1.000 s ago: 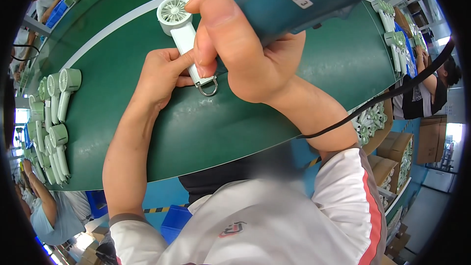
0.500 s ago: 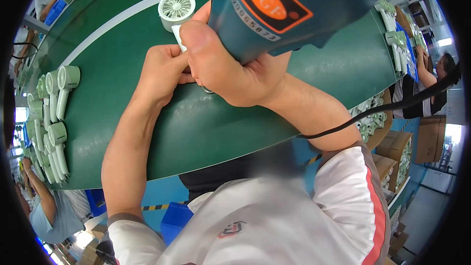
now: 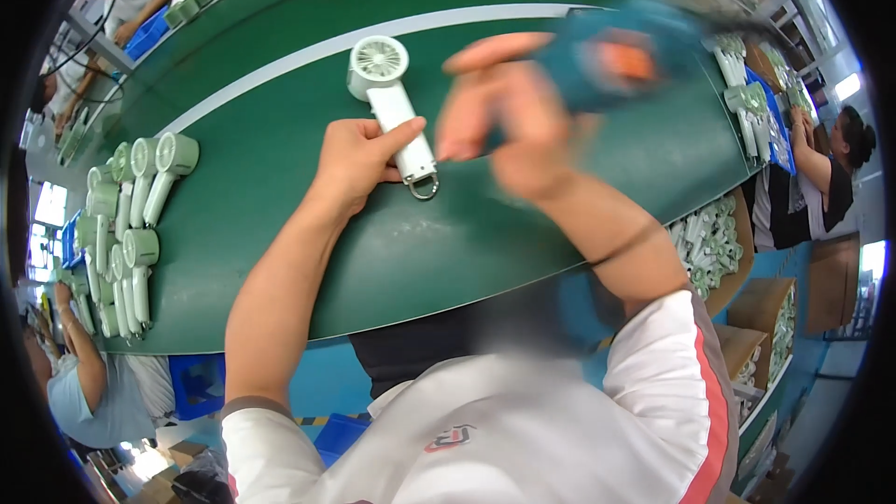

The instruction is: The person assembles portable mini fans by fitting the casing components together, driving screws with an electric screwdriver, and placing the assembled fans into a box.

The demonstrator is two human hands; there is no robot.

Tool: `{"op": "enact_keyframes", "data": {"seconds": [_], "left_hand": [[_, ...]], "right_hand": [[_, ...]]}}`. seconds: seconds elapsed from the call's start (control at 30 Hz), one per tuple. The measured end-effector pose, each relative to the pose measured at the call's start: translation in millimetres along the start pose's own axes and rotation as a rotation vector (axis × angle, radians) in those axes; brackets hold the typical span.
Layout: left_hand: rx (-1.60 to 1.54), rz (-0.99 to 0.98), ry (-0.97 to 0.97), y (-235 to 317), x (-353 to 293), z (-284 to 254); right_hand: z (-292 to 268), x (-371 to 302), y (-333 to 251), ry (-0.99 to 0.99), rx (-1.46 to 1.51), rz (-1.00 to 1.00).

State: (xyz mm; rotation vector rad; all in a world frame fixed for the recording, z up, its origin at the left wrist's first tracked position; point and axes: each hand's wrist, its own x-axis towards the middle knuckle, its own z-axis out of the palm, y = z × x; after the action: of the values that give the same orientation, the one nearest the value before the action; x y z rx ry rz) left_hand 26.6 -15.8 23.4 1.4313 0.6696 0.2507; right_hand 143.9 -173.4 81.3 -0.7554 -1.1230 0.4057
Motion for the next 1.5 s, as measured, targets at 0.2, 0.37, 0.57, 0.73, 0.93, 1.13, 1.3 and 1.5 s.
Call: {"op": "enact_keyframes", "data": {"seconds": [0.2,0.37,0.57,0.73,0.93,1.13,1.3,1.5], "left_hand": [[0.326,0.188,0.148,4.5,-14.8,4.1],[0.551,0.545,0.305,-1.9,-16.8,6.6],[1.060,0.716,0.343,-4.6,-42.7,-2.4],[1.283,0.785,0.383,-23.8,-66.6,-7.4],[1.443,0.794,0.424,-31.2,-90.6,12.7],[1.219,0.677,0.312,-32.1,-115.5,52.2],[1.098,0.652,0.320,-32.8,-122.0,74.8],[0.775,0.593,0.136,-8.3,-124.8,53.9]], "right_hand": [[-132.6,-30.6,-105.6,0.017,-1.528,-0.481],[-198.8,-89.4,-98.3,-0.223,-1.831,0.154],[-222.6,-81.6,-91.0,-0.466,-1.925,0.195],[-237.2,-68.8,-91.4,-0.601,-1.938,0.276],[-240.3,-60.9,-89.1,-0.690,-1.940,0.425],[-134.7,-4.4,-97.8,-0.799,-1.816,-0.050],[-11.2,52.5,-49.8,-1.261,-1.288,0.168],[19.8,86.5,-31.1,-1.577,-1.330,0.403]]}}
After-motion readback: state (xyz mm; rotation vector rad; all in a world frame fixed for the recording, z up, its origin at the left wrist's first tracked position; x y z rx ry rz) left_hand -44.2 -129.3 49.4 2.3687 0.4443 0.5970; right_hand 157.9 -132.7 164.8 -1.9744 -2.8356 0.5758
